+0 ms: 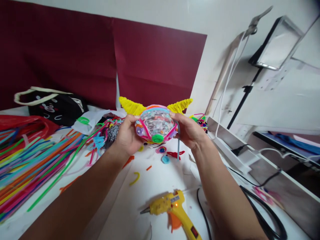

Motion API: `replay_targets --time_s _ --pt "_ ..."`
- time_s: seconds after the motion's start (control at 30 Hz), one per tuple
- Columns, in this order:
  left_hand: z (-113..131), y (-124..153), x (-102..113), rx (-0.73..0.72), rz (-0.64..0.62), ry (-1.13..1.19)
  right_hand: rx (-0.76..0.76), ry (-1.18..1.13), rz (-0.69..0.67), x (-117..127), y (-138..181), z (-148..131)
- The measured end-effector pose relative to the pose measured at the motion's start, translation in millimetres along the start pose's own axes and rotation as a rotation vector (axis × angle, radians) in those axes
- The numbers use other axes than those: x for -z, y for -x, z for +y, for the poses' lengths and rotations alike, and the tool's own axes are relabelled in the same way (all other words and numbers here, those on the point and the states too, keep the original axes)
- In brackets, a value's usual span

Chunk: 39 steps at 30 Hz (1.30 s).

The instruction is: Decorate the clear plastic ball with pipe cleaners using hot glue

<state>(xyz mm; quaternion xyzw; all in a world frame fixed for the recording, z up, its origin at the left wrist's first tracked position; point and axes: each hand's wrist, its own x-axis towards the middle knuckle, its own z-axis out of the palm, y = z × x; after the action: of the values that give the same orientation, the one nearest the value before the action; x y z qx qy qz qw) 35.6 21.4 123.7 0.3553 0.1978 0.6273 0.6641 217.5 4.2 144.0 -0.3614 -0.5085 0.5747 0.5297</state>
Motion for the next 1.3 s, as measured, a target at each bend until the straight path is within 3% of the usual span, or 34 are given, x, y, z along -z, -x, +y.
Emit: replay_targets --time_s 0.13,0.27,0.47,0.73,1.3 --pt "0.0 1.6 1.0 -0.006 -0.048 0.023 -0.016 -0.024 0.022 -0.1 1.7 0.1" --pt "2.1 8.9 -5.4 0.007 0.000 0.027 -0.003 -0.053 -0.004 0.6 3.7 0.0" --pt "6.3 23.1 -14.0 -0.027 -0.163 0.062 0.033 -0.098 -0.006 1.3 11.1 -5.3" --pt "11.9 34.5 -20.8 -0.088 -0.279 0.052 0.117 -0.124 -0.023 -3.6 22.4 -11.8" --pt "21.2 49.1 -22.5 -0.102 -0.260 0.010 0.152 -0.094 -0.048 -13.4 39.8 -19.8"
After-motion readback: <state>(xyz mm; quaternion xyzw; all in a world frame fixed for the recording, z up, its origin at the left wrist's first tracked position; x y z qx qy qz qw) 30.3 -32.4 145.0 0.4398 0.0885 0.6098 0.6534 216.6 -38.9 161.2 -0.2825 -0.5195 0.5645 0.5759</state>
